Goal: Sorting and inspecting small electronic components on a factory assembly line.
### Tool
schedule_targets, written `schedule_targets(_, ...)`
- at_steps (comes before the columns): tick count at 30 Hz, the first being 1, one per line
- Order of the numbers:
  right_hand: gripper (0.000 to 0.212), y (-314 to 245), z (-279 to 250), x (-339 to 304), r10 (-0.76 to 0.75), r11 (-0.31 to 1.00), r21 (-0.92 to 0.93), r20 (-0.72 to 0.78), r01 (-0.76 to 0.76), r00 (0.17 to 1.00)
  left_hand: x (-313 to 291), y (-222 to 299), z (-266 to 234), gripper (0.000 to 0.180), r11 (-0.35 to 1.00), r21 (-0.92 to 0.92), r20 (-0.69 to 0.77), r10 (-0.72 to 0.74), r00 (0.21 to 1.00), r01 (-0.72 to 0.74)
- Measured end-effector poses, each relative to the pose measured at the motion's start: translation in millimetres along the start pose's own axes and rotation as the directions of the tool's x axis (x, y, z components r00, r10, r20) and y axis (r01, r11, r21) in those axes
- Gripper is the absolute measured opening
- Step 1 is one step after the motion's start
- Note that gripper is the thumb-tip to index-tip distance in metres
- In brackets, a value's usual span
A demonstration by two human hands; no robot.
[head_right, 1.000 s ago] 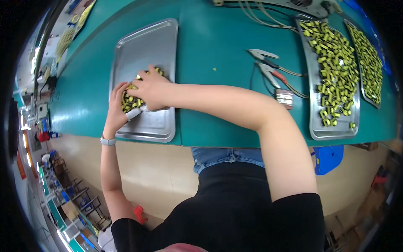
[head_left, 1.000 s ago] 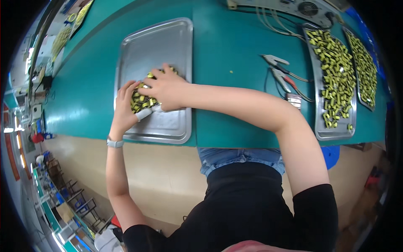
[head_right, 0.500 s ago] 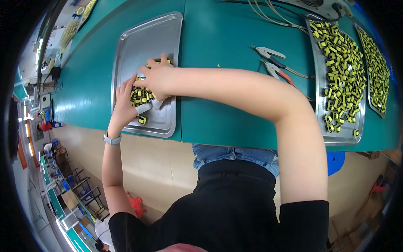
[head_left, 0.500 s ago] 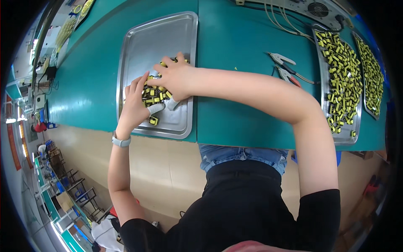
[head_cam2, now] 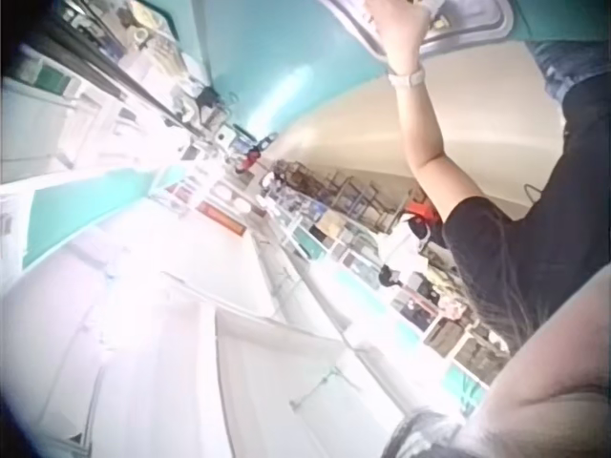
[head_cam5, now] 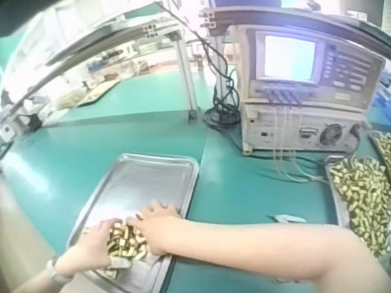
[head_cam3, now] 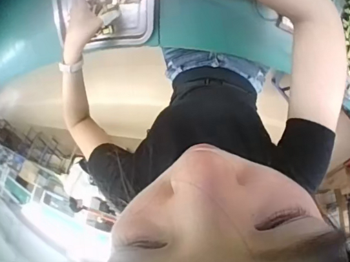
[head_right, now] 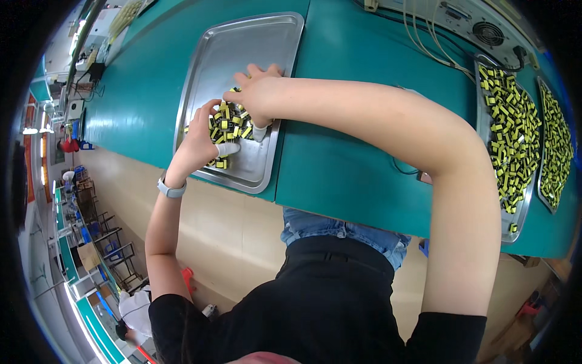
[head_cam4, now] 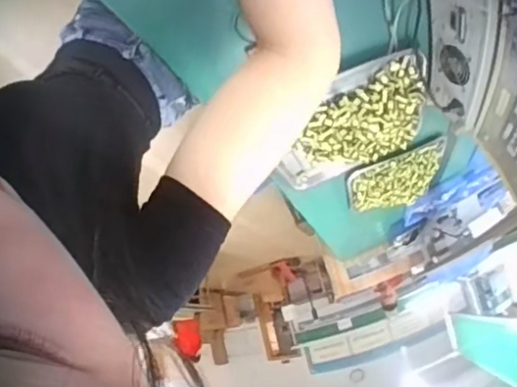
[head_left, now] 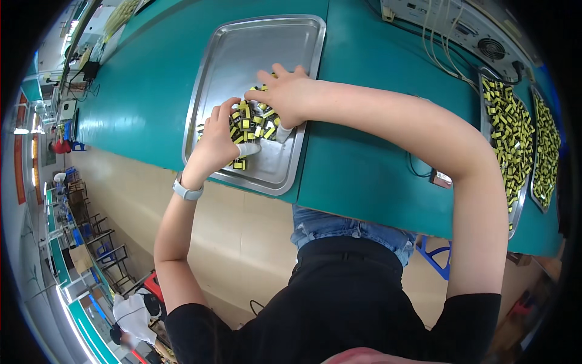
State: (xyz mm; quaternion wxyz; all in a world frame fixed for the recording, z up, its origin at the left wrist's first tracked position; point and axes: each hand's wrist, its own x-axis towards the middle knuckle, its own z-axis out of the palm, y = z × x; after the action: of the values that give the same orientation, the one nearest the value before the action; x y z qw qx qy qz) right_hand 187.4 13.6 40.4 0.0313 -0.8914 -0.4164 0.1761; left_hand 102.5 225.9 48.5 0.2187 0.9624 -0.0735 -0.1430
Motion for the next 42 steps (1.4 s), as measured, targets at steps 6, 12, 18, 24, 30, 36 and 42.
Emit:
schedule_targets(6,0.096,-13.3,-13.6,7.3,0.098,0.993,-0.074,0.155,-0.088,0.983,-0.4,10.3,11.9,0.124,0.978,0.208,-0.017,0.009,1.000,-0.005)
schedule_targets(12,0.092,-9.9,-18.4,7.7,0.009,1.000,0.026,0.156,-0.014,0.988,6.6,9.3,10.3,0.117,0.996,0.072,-0.028,-0.042,0.999,0.044)
schedule_targets(18,0.094,-5.1,-17.2,7.3,-0.025,0.999,-0.019,0.147,0.028,0.989,3.6,14.4,18.0,0.097,0.998,-0.013,-0.121,-0.055,0.991,0.054)
schedule_targets(24,0.090,0.0,-21.3,7.2,-0.068,0.996,-0.048,0.156,0.076,0.985,8.1,33.1,17.5,0.091,0.996,-0.061,-0.069,-0.064,0.996,0.060)
schedule_targets(30,0.077,21.2,-24.7,-5.1,-0.037,0.997,0.071,0.153,0.026,0.988,27.7,43.2,20.4,0.084,0.987,-0.145,-0.001,-0.067,0.998,0.066)
schedule_targets(36,0.074,25.4,-18.4,-29.8,-0.032,0.992,0.124,-0.030,0.036,0.999,44.1,45.9,18.2,0.079,0.969,-0.244,0.047,-0.022,0.999,0.033)
schedule_targets(42,0.078,30.0,-4.8,-65.9,-0.042,0.974,0.215,-0.120,0.067,0.992,52.0,69.3,-1.2,0.075,0.966,-0.259,0.144,0.020,0.989,0.019)
